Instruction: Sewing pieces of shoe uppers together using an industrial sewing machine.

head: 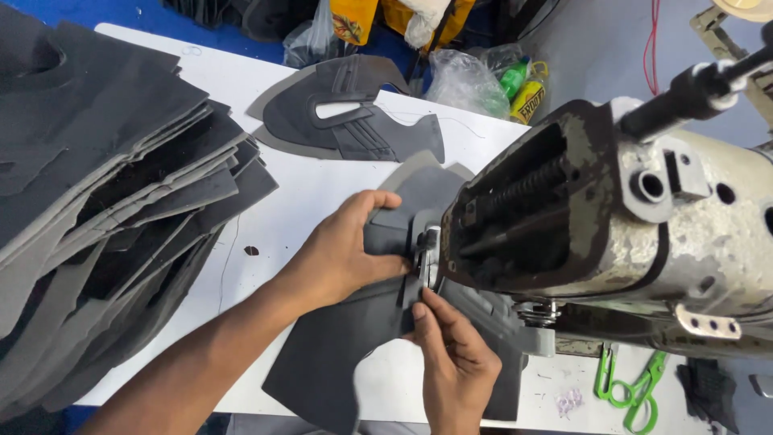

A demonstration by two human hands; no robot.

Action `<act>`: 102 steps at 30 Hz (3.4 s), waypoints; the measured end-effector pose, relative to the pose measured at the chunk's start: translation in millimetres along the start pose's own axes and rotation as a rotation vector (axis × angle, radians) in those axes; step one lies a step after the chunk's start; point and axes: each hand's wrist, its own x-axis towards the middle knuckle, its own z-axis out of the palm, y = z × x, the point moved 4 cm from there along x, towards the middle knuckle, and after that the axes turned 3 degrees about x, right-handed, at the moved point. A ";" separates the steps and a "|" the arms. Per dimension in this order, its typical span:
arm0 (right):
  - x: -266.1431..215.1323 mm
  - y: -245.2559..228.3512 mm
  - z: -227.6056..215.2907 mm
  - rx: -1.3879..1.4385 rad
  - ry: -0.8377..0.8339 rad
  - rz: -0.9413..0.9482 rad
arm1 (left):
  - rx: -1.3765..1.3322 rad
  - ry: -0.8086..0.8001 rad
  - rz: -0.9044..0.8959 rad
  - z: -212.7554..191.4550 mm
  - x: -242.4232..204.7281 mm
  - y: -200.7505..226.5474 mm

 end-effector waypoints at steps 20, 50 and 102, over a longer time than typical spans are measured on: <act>3.3 -49.2 -31.3 -0.478 -0.258 -0.190 | -0.011 0.293 0.384 -4.2 -53.6 -15.0; 22.9 -76.8 -64.3 -0.473 -0.106 -0.714 | 0.376 -0.510 0.064 6.0 -3.2 14.3; -3.6 -1.6 -9.5 0.248 -0.399 -0.104 | 0.159 -0.965 0.162 7.5 30.4 -12.6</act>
